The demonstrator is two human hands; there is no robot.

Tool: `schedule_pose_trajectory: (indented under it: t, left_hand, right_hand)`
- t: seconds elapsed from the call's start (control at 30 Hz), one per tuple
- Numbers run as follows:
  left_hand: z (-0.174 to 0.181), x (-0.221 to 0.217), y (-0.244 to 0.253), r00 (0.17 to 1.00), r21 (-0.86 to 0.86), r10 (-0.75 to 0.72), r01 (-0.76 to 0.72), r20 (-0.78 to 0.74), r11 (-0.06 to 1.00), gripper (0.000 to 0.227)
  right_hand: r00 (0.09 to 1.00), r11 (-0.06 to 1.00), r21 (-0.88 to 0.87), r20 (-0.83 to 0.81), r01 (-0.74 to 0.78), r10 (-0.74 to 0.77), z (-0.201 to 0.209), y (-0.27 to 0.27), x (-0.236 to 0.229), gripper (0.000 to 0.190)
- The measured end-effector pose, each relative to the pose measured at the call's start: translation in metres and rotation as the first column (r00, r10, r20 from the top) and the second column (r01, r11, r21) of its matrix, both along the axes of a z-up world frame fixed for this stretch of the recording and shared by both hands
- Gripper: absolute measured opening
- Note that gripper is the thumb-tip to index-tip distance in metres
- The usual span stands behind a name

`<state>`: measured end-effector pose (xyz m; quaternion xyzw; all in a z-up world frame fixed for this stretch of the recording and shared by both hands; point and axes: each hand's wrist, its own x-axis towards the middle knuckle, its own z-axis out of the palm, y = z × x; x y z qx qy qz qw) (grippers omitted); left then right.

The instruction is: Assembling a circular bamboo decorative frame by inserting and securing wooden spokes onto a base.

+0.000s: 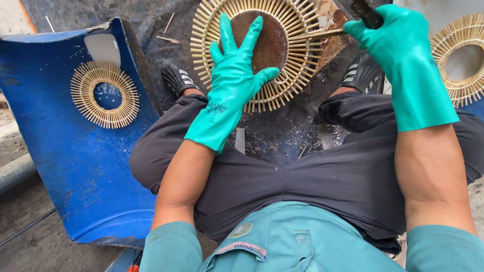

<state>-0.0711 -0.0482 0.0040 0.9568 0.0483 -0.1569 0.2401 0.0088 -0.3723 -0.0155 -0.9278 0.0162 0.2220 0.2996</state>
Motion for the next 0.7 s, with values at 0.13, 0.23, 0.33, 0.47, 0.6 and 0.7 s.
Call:
schedule_pose_trajectory:
  t: [0.13,0.23,0.33,0.47,0.6,0.7]
  left_hand:
    - [-0.006,0.003,0.001,1.0,0.017,-0.024,0.024,0.003,1.0,0.112]
    - [-0.002,0.006,0.002,0.998,-0.005,-0.042,0.042,0.041,0.999,0.112]
    - [0.003,0.014,0.0,0.999,-0.037,-0.033,0.033,-0.004,0.999,0.113]
    - [0.001,0.01,0.002,0.999,-0.053,-0.013,0.011,-0.047,0.999,0.112]
    - [0.005,0.016,-0.002,0.997,-0.024,-0.018,0.016,-0.081,1.0,0.114]
    - [0.011,0.016,-0.002,0.987,-0.015,0.011,-0.014,-0.161,1.0,0.113]
  right_hand:
    - [0.996,0.993,-0.099,0.064,-0.063,0.069,0.01,0.014,-0.002,0.042]
    - [0.987,0.996,-0.022,-0.134,0.091,-0.094,0.023,0.017,-0.008,0.049]
    - [0.944,0.893,0.314,-0.18,0.323,-0.278,0.061,0.026,-0.035,0.056]
    - [0.881,0.578,0.668,-0.305,0.469,-0.362,0.119,0.044,-0.107,0.061]
    - [0.712,0.555,0.512,-0.665,0.655,-0.226,0.118,0.043,-0.163,0.064]
    - [0.677,0.553,0.459,-0.678,0.695,-0.288,0.127,0.067,-0.162,0.066]
